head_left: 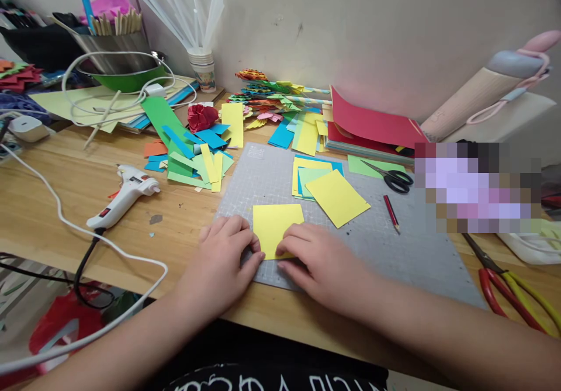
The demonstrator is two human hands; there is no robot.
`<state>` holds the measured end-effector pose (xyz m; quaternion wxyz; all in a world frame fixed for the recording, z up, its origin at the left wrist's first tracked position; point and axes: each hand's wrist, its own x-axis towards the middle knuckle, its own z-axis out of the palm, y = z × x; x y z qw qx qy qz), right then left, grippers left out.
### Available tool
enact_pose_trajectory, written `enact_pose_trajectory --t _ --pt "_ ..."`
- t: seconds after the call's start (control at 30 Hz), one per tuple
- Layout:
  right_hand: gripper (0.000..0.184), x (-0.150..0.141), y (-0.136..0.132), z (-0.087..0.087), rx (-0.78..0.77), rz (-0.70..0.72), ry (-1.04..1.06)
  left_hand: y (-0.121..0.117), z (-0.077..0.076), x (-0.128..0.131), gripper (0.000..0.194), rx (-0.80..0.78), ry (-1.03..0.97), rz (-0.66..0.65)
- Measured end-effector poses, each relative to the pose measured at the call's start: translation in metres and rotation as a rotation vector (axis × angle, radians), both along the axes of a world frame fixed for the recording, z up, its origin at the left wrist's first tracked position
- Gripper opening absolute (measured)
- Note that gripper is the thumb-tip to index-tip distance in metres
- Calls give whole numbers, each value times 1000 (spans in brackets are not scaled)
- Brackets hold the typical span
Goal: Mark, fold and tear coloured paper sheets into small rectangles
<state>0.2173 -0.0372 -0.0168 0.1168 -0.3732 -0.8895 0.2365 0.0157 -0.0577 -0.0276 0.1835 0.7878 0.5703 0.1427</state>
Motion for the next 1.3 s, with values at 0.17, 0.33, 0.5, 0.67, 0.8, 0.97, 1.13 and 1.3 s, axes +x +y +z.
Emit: enact_pose_trajectory --t 0.17,0.33,0.5,0.67,0.8,0.97,1.13,1.3 --pt "10 -23 9 0 -70 -83 -55 -1 -4 -13 17 8 -45 -80" --pt "7 -28 12 2 -137 -102 -32 -3 -7 -22 19 83 -57 -76" --pt "10 -35 11 0 -121 -129 -33 -5 -10 -22 19 113 -62 -63" --pt "9 -38 11 -1 -119 -159 -53 -6 -12 -22 14 118 -69 -32" --pt "10 -38 11 0 -138 -160 -62 -6 -13 -23 14 136 -78 -27" --pt "10 -39 13 2 -145 -156 -80 -8 -12 -22 15 186 -84 -34" --pt "11 -38 16 3 -141 -143 -88 -18 -9 -23 24 292 -53 -163" --pt "12 -36 18 2 -173 -144 -79 -28 -14 -24 24 481 116 -251"
